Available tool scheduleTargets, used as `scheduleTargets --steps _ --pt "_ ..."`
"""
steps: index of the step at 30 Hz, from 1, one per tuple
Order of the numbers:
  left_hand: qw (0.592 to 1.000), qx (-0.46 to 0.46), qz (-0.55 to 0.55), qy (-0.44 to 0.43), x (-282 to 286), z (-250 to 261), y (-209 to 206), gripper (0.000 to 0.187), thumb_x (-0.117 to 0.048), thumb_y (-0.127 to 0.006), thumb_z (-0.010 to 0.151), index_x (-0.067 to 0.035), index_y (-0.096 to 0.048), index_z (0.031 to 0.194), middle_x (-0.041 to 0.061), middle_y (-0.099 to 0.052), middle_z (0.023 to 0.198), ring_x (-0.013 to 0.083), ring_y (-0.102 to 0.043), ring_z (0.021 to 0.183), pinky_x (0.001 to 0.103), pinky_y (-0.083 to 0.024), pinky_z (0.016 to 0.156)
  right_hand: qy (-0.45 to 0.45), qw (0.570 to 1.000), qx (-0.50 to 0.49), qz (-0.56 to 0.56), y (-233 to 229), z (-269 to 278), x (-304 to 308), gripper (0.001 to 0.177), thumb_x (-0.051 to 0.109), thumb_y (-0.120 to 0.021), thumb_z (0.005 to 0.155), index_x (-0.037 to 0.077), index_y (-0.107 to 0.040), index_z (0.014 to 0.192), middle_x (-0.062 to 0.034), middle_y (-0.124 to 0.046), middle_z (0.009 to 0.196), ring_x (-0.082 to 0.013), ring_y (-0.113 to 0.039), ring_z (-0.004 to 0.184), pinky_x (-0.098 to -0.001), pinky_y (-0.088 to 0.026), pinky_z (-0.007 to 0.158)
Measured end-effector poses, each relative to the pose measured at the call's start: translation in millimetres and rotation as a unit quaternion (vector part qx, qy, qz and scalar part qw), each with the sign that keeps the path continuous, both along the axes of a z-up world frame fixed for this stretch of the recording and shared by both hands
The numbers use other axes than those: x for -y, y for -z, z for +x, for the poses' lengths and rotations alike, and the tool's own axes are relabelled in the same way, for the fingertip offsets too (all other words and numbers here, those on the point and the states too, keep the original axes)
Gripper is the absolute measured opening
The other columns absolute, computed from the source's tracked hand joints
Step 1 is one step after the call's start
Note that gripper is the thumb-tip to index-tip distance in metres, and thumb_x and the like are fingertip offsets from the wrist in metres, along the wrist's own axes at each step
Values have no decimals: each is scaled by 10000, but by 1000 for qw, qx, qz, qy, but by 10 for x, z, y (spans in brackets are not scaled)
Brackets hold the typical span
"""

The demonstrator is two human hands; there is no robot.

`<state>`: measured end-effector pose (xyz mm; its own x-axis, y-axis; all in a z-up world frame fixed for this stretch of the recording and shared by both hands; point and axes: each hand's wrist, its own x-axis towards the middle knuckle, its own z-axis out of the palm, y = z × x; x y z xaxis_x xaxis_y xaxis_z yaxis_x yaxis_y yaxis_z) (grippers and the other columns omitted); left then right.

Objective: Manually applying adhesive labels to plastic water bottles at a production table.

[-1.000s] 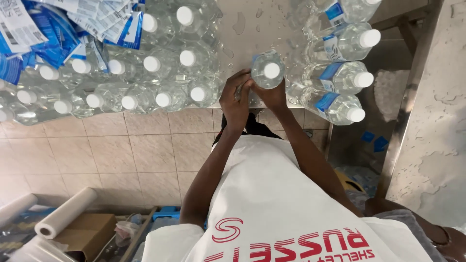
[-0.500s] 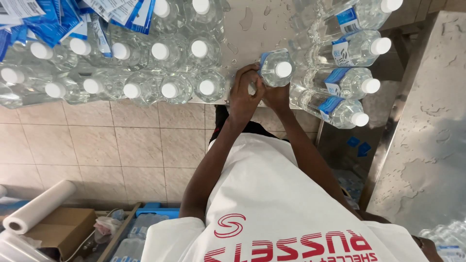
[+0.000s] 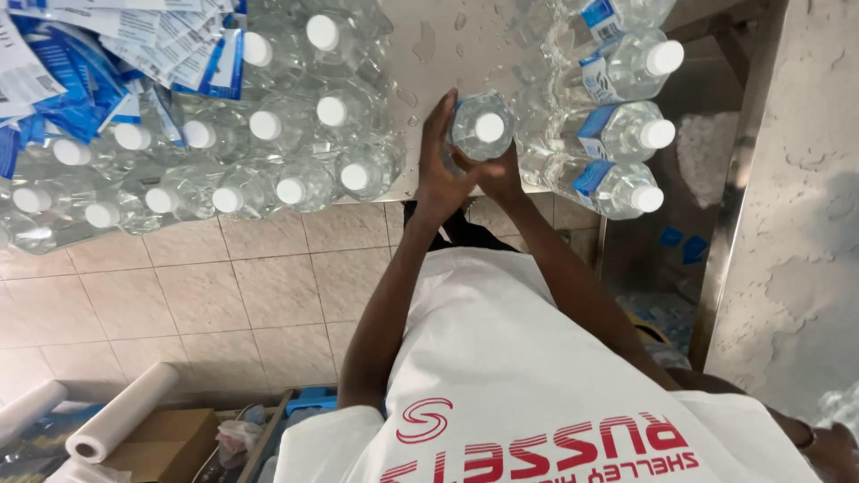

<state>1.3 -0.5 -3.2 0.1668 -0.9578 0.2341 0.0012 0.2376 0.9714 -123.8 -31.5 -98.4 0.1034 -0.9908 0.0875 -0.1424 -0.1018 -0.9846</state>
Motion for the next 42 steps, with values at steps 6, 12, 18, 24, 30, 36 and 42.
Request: scheduleTargets --steps 6,12,18,24,30,36,42 --pt "993 101 61 9 -40 93 -150 769 34 -698 1056 -131 -381 1736 94 -386 1744 335 -360 1651 548 -264 1384 -49 996 -67 -16 -123 -95 146 951 111 -1049 764 -6 -465 1506 -170 -593 1404 -349 -612 1364 -506 -442 1205" --pt "992 66 74 78 16 212 -187 832 -193 -744 1137 -101 -229 1783 156 -307 1818 356 -242 1693 557 -206 1403 -72 994 -79 13 -202 -100 100 932 68 -1036 760 -15 -439 1470 -131 -563 1349 -342 -588 1340 -547 -389 1235" --pt "993 39 69 88 155 267 -130 1168 -295 -1089 780 -105 -386 1694 167 -492 1677 362 -370 1633 563 -233 1387 -116 992 17 -34 -265 -101 108 1431 1029 -421 685 -14 -293 1657 -254 -565 1439 -401 -569 1417 -553 -446 1197" --pt "995 1 30 98 298 235 -239 1038 -158 -1069 796 -95 -424 1607 166 -576 1585 360 -412 1603 564 -258 1360 -110 993 40 20 -380 -105 119 1215 916 -585 857 40 -345 1664 -212 -592 1484 -353 -578 1428 -515 -469 1163" --pt "990 16 41 136 335 328 -402 956 -78 -1013 860 -91 -438 1625 173 -583 1591 367 -402 1610 570 -261 1352 -135 990 33 -1 -493 -94 169 920 354 -907 989 8 -350 1634 -259 -548 1537 -435 -526 1474 -577 -409 1221" --pt "984 107 69 128 199 423 -617 1031 -93 -930 944 -116 -291 1752 155 -373 1793 334 -286 1689 486 -266 1403 -134 990 27 28 -536 -83 155 965 126 -1005 872 27 -375 1596 -235 -538 1575 -402 -522 1500 -559 -386 1260" --pt "975 111 111 155 106 470 -730 1061 72 -798 949 -137 -188 1792 132 -249 1848 348 -231 1701 505 -238 1414 -139 988 36 65 -775 -98 163 970 -20 -940 867 41 -344 1630 -229 -485 1626 -422 -466 1543 -583 -333 1300"
